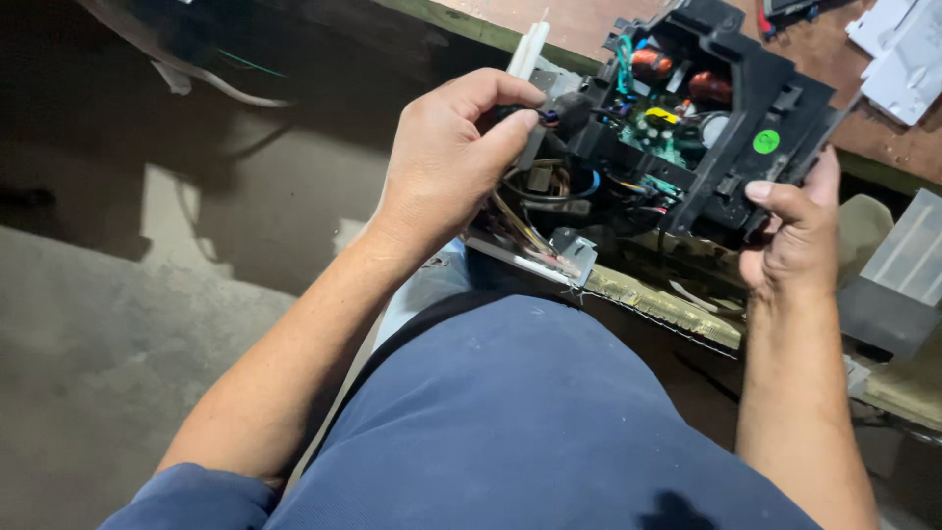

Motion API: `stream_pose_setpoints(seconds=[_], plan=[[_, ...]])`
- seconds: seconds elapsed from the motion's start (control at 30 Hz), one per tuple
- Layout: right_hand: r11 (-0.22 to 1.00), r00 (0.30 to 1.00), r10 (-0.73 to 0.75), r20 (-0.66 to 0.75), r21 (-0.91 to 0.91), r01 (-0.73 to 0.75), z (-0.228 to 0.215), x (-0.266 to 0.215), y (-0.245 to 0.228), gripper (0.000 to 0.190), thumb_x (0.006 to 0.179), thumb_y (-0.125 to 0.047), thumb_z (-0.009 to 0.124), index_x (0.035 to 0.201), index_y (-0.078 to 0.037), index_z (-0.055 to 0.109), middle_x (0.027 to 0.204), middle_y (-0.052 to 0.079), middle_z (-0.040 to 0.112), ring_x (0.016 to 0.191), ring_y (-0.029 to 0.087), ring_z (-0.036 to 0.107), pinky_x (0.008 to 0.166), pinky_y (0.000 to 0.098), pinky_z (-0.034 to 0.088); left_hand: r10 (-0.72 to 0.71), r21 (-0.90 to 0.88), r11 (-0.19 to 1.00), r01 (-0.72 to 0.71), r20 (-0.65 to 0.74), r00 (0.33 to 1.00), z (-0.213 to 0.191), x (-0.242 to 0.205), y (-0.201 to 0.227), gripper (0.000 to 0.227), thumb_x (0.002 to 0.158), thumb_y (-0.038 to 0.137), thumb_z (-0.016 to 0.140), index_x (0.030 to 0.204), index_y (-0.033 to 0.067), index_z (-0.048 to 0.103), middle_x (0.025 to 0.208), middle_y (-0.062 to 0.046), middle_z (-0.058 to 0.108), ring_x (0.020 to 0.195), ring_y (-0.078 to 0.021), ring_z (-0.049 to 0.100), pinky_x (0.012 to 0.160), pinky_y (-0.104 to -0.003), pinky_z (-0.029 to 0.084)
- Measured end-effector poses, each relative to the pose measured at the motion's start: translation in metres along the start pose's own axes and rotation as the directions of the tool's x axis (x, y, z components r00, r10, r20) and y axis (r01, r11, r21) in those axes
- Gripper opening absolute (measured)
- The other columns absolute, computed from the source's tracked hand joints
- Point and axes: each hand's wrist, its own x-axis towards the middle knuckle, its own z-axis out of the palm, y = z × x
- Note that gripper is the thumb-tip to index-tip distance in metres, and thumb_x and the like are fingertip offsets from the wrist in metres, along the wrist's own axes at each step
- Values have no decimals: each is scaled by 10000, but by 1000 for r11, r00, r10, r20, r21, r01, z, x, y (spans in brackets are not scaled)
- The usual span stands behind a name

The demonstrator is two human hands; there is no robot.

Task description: The person assembles an electronic device by connecting wires and components inside a black housing. They manipulate various colored wires, align parts, and secure the casing while working on a cluttered workbench.

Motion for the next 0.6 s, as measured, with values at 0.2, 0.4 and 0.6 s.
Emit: stream_pose_setpoints(seconds=[0.2,0.4,0.6], plan=[[956,980,199,-25,225,-188,-9,14,4,640,723,-120,780,1361,-81,802,1214,55,879,1129,252,874,1025,414,762,43,42,998,-43,14,999,12,-4,-21,177,1039,210,777,1169,202,898,1121,98,898,1041,-45,784,972,-256,573],[996,992,84,-90,6,-84,-1,11,-26,1024,699,-156,811,1707,-141,631,1593,-5,829,1481,196,848,1222,338,790,21,20,1000,-21,19,1000,14,-14,-10,212,1050,181,755,1205,173,900,1147,69,892,1026,-47,770,945,-241,594],[954,958,-275,86,-100,283,7,10,-38,1001,814,-142,721,1794,-113,519,1807,76,678,1679,268,721,1383,349,670,43,52,998,-42,-17,999,8,-20,-1,203,1058,178,752,1209,189,888,1191,51,870,1087,-61,773,926,-241,595]])
